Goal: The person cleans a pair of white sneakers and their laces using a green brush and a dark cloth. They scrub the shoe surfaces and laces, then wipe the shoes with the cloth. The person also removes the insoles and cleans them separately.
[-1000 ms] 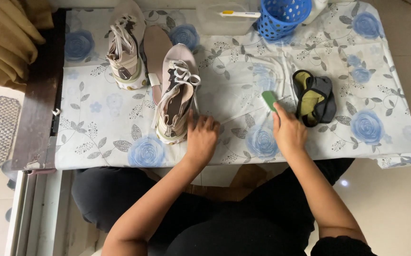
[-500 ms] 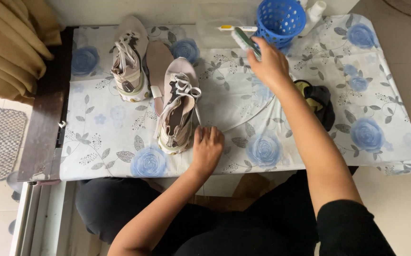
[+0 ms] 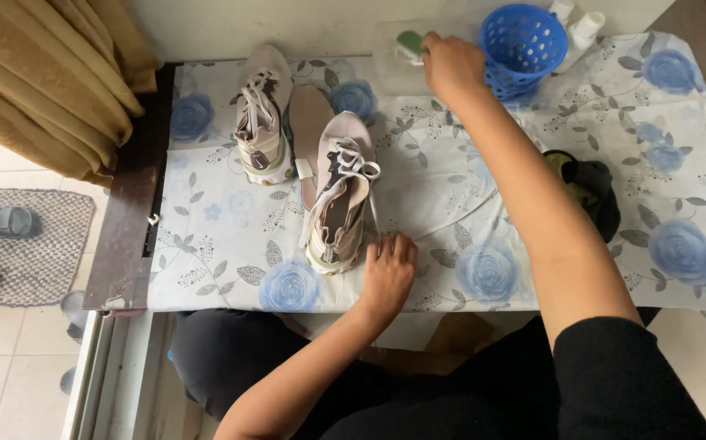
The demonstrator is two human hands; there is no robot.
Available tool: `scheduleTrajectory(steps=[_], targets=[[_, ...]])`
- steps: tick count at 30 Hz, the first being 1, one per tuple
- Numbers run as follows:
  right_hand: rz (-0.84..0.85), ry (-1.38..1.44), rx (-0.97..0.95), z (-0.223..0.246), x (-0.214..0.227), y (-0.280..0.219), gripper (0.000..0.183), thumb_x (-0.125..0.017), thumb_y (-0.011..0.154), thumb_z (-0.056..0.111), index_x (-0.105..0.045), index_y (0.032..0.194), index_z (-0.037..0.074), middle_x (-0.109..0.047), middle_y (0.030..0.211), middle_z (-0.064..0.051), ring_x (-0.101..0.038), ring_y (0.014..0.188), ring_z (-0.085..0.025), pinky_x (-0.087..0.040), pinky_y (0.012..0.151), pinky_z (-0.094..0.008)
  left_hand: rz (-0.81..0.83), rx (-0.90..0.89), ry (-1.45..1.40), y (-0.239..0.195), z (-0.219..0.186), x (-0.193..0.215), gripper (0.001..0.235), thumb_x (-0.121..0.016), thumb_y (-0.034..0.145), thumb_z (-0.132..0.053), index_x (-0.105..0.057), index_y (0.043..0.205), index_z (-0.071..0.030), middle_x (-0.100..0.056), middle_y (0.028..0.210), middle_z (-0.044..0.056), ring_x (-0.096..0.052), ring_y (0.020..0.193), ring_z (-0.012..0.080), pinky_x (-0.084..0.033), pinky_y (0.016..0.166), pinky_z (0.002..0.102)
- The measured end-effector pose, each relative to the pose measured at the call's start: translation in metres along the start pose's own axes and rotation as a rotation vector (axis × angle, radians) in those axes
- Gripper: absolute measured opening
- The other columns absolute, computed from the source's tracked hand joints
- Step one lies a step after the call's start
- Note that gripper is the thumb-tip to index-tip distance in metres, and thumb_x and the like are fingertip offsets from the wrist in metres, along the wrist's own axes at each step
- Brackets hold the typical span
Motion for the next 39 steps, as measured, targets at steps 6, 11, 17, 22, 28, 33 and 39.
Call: scheduleTrajectory(steps=[6,11,17,22,28,33,39], targets=[[-0.022,0.228,-0.106,-0.017,0.040,-0.063,0.012,-0.051,0.096,0.020,-0.058,0.100,0.011,-0.063,0.069,-0.004,-0.054,0.045,-0.018,-0.035,0.029,-0.032,-0.082,0.086,-0.056,0.003,0.003,0.001,0.024,-0.054,0.080,-0.017,-0.058,0.102,-0.011,-0.059,0.094,0.008,-0.057,0.087,0.0240,-0.044,0.074,0.038],[0.020,0.475,-0.115,0.021,0.073,-0.197,0.020,-0.048,0.095,0.013,-0.056,0.114,0.010,-0.062,0.083,-0.010,-0.043,0.038,-0.011,-0.034,0.033,-0.022,-0.126,0.109,-0.111,0.000,0.005,0.010,0.025,-0.055,0.077,-0.014,-0.059,0.101,-0.011,-0.055,0.092,0.010,-0.054,0.085,0.0273,-0.039,0.068,0.038],[-0.004,0.299,-0.096,0.017,0.014,-0.302,0.026,-0.057,0.085,0.025,-0.062,0.110,0.034,-0.067,0.084,-0.003,-0.065,0.068,-0.026,-0.053,0.055,-0.039,-0.014,0.136,-0.118,-0.001,-0.004,0.016,0.033,-0.054,0.082,-0.018,-0.058,0.114,-0.013,-0.051,0.100,0.012,-0.048,0.089,0.0271,-0.033,0.067,0.037],[-0.169,-0.083,-0.314,-0.045,-0.001,-0.301,0.023,-0.056,0.089,0.029,-0.064,0.110,0.033,-0.065,0.079,-0.008,-0.063,0.060,-0.034,-0.053,0.055,-0.048,0.032,0.160,-0.083,-0.006,-0.009,0.023,0.039,-0.056,0.078,-0.017,-0.057,0.117,-0.014,-0.052,0.105,0.014,-0.047,0.092,0.0272,-0.033,0.068,0.036],[-0.047,0.195,-0.180,0.043,0.009,-0.311,0.022,-0.055,0.084,0.035,-0.063,0.102,0.044,-0.066,0.082,0.001,-0.065,0.068,-0.028,-0.053,0.056,-0.044,0.048,0.166,-0.075,-0.004,-0.009,0.013,0.042,-0.053,0.078,-0.017,-0.055,0.120,-0.016,-0.051,0.107,0.013,-0.045,0.093,0.0257,-0.032,0.069,0.037],[-0.068,-0.017,-0.526,-0.053,-0.019,-0.305,0.022,-0.053,0.089,0.033,-0.062,0.108,0.039,-0.067,0.083,-0.007,-0.064,0.066,-0.037,-0.052,0.059,-0.052,0.023,0.176,-0.083,-0.006,-0.008,0.018,0.042,-0.055,0.077,-0.016,-0.057,0.118,-0.016,-0.051,0.105,0.013,-0.045,0.091,0.0257,-0.032,0.068,0.036],[-0.056,0.281,-0.247,0.056,0.012,-0.309,0.015,-0.058,0.083,0.030,-0.066,0.094,0.034,-0.068,0.079,0.001,-0.066,0.071,-0.026,-0.053,0.059,-0.040,0.051,0.167,-0.103,-0.004,-0.008,0.013,0.043,-0.054,0.077,-0.015,-0.055,0.120,-0.017,-0.051,0.106,0.013,-0.044,0.089,0.0250,-0.032,0.068,0.037]])
Point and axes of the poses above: each hand's wrist, its own y-axis towards the middle knuckle, its own x-axis out of the back of the hand, z = x × y, the point moved 1 cm from there along y, towards the middle knuckle
